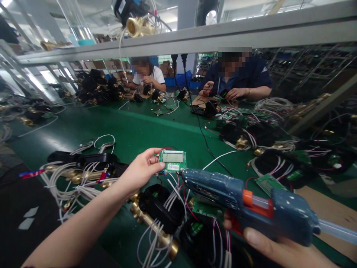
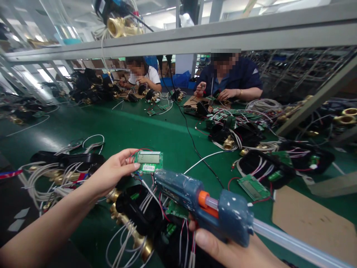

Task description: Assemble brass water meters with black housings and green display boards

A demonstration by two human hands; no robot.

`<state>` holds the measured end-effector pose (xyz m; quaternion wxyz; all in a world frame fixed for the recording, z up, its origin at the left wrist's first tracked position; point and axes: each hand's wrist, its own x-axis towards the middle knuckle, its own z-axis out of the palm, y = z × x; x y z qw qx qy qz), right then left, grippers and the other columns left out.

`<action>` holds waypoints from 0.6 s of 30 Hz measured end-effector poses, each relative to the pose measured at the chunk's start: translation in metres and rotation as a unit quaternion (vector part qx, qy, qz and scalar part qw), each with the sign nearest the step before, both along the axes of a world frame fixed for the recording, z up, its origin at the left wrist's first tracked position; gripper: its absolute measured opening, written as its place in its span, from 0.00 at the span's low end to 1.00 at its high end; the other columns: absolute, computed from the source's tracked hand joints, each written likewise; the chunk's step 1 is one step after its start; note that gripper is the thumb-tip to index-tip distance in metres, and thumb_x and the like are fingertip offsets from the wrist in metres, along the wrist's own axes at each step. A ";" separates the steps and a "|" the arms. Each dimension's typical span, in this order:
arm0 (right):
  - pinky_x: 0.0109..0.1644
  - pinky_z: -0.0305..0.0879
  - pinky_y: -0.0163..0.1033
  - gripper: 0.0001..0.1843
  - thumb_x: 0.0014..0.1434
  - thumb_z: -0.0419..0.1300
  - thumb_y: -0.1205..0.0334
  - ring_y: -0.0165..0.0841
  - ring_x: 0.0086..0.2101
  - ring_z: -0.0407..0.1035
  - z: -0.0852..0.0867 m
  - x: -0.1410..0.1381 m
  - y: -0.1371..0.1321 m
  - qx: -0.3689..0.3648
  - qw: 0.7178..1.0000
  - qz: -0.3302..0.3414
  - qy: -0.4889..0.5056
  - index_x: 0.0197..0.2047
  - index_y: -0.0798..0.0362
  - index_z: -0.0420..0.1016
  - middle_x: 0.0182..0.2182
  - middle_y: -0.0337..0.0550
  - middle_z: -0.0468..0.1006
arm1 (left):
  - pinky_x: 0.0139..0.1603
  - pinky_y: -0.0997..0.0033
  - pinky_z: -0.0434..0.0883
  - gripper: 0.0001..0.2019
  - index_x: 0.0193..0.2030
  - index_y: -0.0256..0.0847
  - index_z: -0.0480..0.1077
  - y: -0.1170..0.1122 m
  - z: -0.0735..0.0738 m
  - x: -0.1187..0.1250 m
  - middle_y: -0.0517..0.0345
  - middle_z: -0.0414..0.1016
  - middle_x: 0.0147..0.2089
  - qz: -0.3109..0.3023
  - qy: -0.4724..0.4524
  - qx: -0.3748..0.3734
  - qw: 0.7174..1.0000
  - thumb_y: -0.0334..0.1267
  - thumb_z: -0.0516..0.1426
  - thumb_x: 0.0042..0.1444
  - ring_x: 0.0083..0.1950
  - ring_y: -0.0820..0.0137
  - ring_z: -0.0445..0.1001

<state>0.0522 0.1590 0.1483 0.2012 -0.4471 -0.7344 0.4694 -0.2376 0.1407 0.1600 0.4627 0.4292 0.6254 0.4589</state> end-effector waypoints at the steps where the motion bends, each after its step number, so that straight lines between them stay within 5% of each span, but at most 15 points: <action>1: 0.41 0.72 0.45 0.33 0.43 0.55 0.26 0.46 0.36 0.78 -0.001 0.002 0.000 -0.008 1.000 0.010 0.003 0.37 0.43 0.83 0.36 0.46 0.82 | 0.43 0.70 0.68 0.22 0.51 0.37 0.66 0.000 0.000 0.000 0.57 0.77 0.38 0.000 0.006 0.000 1.000 0.34 0.58 0.46 0.41 0.69 0.74; 14: 0.46 0.71 0.47 0.32 0.45 0.54 0.28 0.47 0.39 0.77 -0.010 0.009 -0.002 -0.043 0.999 0.019 -0.028 0.37 0.44 0.83 0.39 0.45 0.81 | 0.33 0.76 0.64 0.23 0.49 0.37 0.67 -0.001 -0.001 -0.004 0.63 0.74 0.32 0.003 -0.021 0.004 1.000 0.36 0.61 0.43 0.32 0.74 0.70; 18: 0.48 0.69 0.48 0.31 0.47 0.56 0.31 0.46 0.41 0.76 -0.020 0.020 -0.004 -0.026 0.999 0.014 -0.044 0.46 0.40 0.80 0.43 0.42 0.80 | 0.31 0.78 0.61 0.26 0.51 0.36 0.66 -0.002 -0.001 -0.002 0.64 0.74 0.32 0.003 -0.032 0.002 0.999 0.36 0.61 0.42 0.30 0.77 0.67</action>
